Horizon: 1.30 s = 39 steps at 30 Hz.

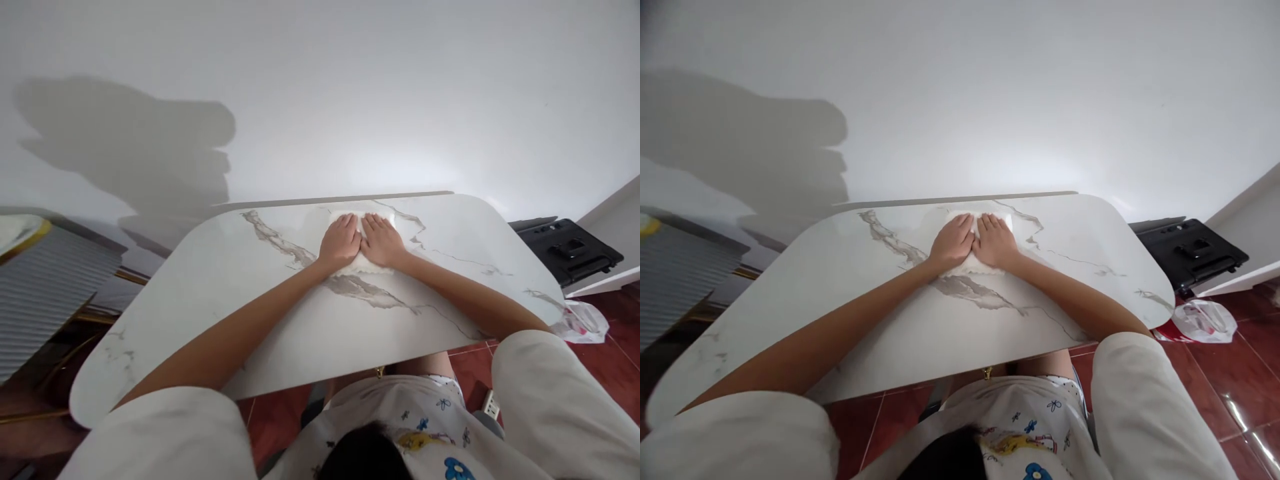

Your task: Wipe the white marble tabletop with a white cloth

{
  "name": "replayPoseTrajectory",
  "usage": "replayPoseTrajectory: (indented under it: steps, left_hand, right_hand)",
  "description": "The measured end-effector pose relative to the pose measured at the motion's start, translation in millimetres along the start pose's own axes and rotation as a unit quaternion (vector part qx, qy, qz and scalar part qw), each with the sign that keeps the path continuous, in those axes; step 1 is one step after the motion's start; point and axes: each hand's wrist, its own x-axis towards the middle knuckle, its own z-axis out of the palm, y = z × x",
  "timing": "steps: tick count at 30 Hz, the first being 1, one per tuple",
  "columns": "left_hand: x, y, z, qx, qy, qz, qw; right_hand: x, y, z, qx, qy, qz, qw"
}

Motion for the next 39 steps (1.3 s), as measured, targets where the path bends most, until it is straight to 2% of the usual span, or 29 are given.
replayPoseTrajectory:
  steps: [6, 11, 15, 19, 23, 27, 33, 36, 39]
  left_hand:
    - [-71.2, 41.1, -22.2, -0.016, -0.004, -0.052, 0.999]
    - [-113.1, 83.0, -37.9, -0.063, -0.045, -0.121, 0.990]
    - [-127.3, 116.5, -46.1, -0.124, -0.111, -0.187, 0.968]
    - [-114.9, 143.1, -42.6, -0.163, -0.148, -0.230, 0.948]
    - [-80.9, 152.3, -30.7, -0.170, -0.149, -0.240, 0.944]
    - [-41.9, 140.2, -17.1, -0.160, -0.109, -0.257, 0.947]
    - [5.2, 89.8, 3.5, -0.129, -0.027, -0.255, 0.958]
    - [25.0, 61.0, 9.8, -0.096, 0.013, -0.225, 0.970]
    - [43.8, 37.0, 13.7, -0.063, 0.028, -0.193, 0.979]
  right_hand:
    - [-68.2, -30.1, -14.5, 0.007, -0.005, -0.035, 0.999]
    - [-119.0, -36.6, -27.5, 0.013, -0.007, -0.069, 0.998]
    - [-147.6, -21.1, -35.1, 0.022, -0.007, -0.116, 0.993]
    - [-155.5, 12.0, -42.4, 0.033, -0.028, -0.159, 0.986]
    - [-135.0, 46.9, -45.1, 0.029, -0.053, -0.157, 0.986]
    - [-91.6, 70.0, -38.1, 0.021, -0.055, -0.152, 0.987]
    - [-15.8, 81.5, -16.1, 0.007, -0.040, -0.142, 0.989]
    - [19.1, 83.5, -4.6, 0.004, -0.031, -0.141, 0.990]
    - [49.5, 85.5, 3.9, 0.010, -0.019, -0.134, 0.991]
